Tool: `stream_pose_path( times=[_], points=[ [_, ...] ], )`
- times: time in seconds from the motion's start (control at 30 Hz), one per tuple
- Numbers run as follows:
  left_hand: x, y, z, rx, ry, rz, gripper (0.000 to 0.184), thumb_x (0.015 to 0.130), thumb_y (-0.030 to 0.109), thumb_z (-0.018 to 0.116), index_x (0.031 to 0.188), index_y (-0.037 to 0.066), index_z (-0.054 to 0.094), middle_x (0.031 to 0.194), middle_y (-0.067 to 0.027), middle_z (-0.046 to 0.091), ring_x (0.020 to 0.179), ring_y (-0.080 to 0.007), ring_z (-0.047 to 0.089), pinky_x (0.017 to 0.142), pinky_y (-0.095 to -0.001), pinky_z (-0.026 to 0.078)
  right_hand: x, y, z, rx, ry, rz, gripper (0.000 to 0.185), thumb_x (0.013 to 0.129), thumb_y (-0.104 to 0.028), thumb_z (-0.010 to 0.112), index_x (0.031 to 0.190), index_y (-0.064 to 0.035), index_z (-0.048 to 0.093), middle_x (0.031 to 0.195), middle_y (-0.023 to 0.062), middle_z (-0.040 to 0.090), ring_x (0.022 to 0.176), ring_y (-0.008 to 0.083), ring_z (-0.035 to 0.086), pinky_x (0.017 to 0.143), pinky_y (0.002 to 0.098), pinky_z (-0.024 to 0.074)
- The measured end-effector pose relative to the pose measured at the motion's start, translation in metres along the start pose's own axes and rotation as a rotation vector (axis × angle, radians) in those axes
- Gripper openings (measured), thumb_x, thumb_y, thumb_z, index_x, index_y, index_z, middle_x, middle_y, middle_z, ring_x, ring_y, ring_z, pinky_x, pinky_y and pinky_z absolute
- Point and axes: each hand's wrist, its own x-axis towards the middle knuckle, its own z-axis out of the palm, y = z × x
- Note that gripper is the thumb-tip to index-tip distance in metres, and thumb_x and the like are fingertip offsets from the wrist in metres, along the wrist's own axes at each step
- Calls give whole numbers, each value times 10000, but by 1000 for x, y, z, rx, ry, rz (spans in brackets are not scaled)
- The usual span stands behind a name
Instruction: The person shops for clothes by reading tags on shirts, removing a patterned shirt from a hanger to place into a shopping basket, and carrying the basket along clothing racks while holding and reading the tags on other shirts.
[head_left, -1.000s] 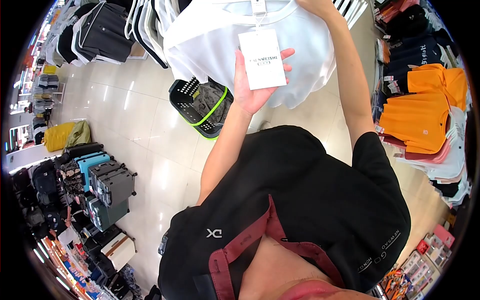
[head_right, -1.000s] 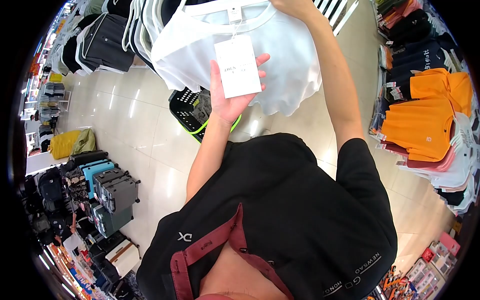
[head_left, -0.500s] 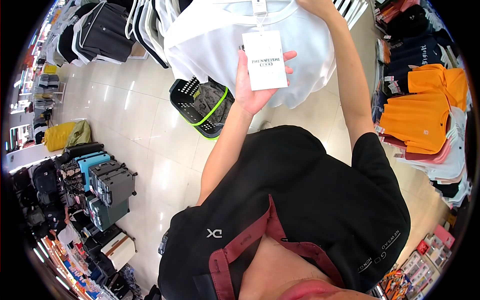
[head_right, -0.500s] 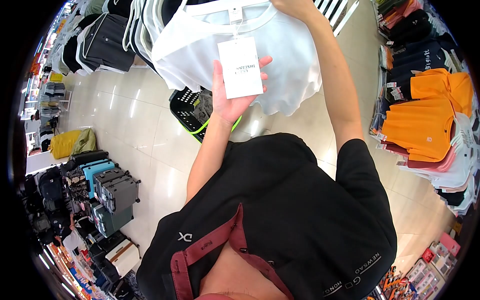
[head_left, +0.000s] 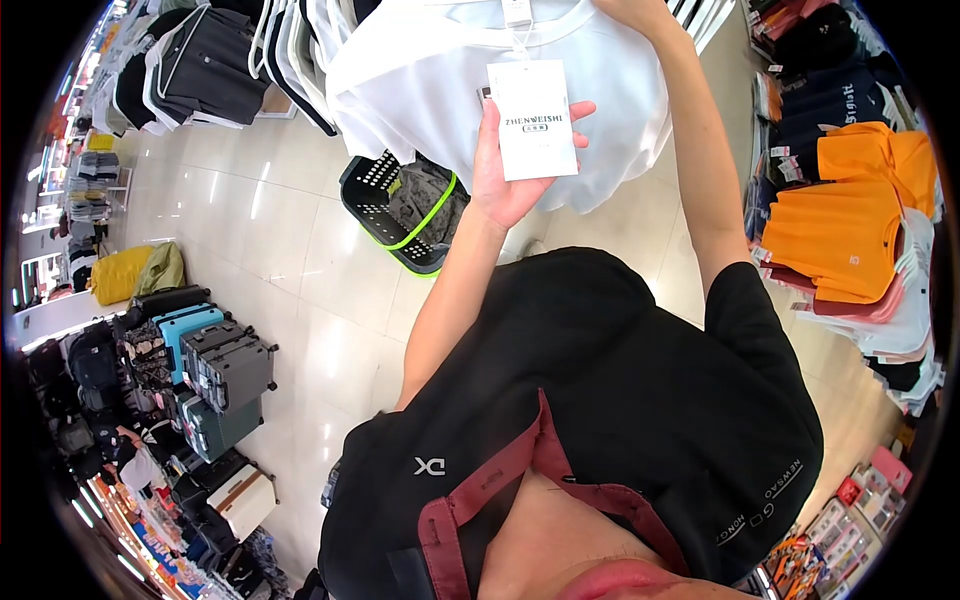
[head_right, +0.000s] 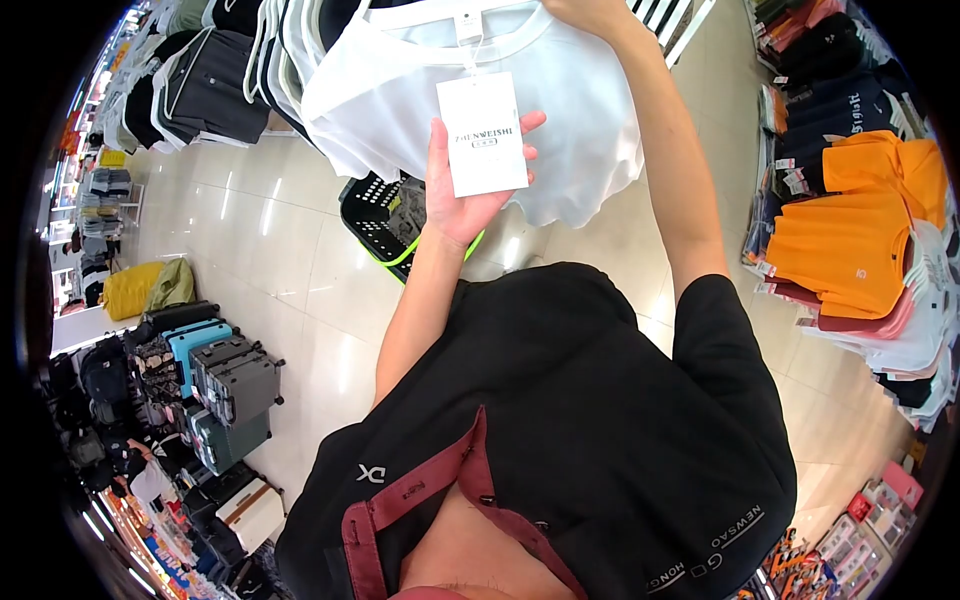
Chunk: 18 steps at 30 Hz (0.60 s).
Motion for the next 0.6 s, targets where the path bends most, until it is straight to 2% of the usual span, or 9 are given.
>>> stream_pose_path(
  times=[0.6],
  points=[
    [-1, -4, 0, 17, 24, -5, 750, 952, 652, 352, 1462, 102, 339, 1427, -256, 415, 1027, -314, 622, 816, -407, 536, -3, -6, -4, 36, -7, 47, 278, 903, -234, 590, 1070, -25, 667, 975, 169, 690, 918, 332, 658, 804, 390, 505]
  ],
)
